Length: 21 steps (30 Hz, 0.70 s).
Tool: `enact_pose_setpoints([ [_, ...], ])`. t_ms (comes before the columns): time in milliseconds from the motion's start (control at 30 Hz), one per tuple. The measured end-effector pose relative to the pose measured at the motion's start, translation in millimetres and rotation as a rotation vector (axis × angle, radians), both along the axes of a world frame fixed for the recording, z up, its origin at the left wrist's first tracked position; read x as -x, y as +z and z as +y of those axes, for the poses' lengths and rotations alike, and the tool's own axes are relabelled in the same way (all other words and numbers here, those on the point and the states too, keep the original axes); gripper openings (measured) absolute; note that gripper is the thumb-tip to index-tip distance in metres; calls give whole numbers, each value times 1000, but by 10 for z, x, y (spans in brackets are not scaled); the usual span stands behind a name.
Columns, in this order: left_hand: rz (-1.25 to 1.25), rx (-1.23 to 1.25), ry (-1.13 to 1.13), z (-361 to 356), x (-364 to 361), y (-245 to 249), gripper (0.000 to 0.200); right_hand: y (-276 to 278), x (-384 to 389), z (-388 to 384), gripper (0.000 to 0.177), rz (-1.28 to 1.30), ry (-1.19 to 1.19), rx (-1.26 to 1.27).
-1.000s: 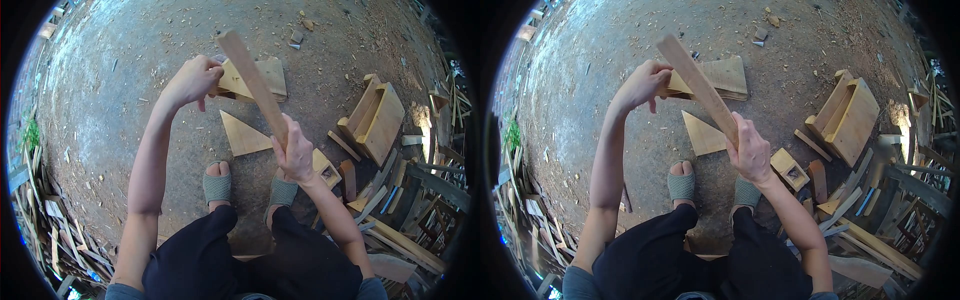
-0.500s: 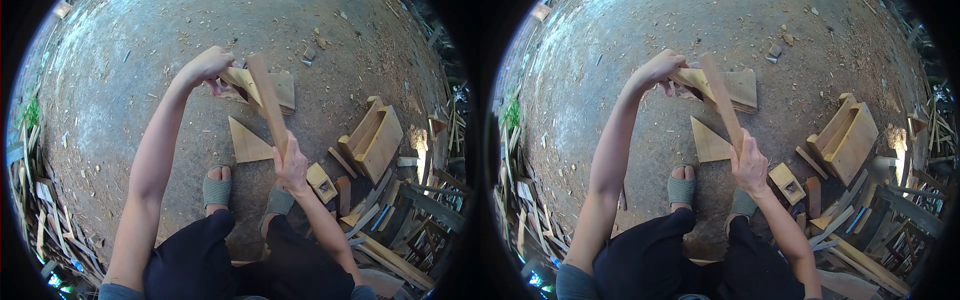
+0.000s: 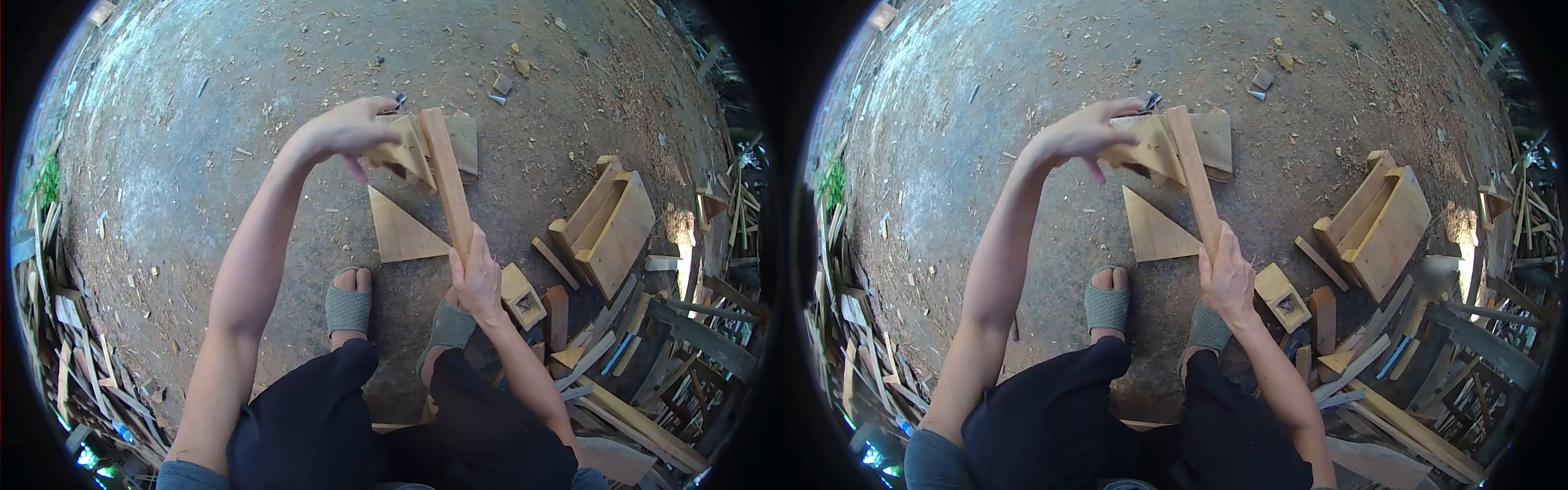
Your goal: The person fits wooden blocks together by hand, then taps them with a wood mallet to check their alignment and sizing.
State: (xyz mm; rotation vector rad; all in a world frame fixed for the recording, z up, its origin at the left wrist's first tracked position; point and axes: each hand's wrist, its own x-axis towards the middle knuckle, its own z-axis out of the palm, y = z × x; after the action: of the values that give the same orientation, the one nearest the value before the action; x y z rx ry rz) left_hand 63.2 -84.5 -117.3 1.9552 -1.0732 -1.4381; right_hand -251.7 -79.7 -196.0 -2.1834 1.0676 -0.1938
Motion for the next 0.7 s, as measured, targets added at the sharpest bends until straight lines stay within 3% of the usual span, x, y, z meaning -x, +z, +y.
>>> enact_pose_setpoints([
  [167, -71, -14, -12, 65, 100, 427, 67, 42, -28, -6, 52, -100, 0, -12],
  [267, -242, 73, -98, -110, 189, 575, 55, 91, -107, -76, 52, -158, -19, 1],
  [433, -167, 157, 57, -278, 229, 338, 52, 20, -202, -232, 52, -38, -72, -90],
  [533, -167, 245, 127, -212, 229, 255, 59, -20, -190, -224, 52, -63, -75, -124],
  [633, 31, 215, 142, -124, 323, 234, 63, -15, -178, -209, 51, -89, -102, -135],
  [700, -80, 439, 140, -93, 521, 113, 53, -16, -178, -205, 52, -96, -123, -144],
])
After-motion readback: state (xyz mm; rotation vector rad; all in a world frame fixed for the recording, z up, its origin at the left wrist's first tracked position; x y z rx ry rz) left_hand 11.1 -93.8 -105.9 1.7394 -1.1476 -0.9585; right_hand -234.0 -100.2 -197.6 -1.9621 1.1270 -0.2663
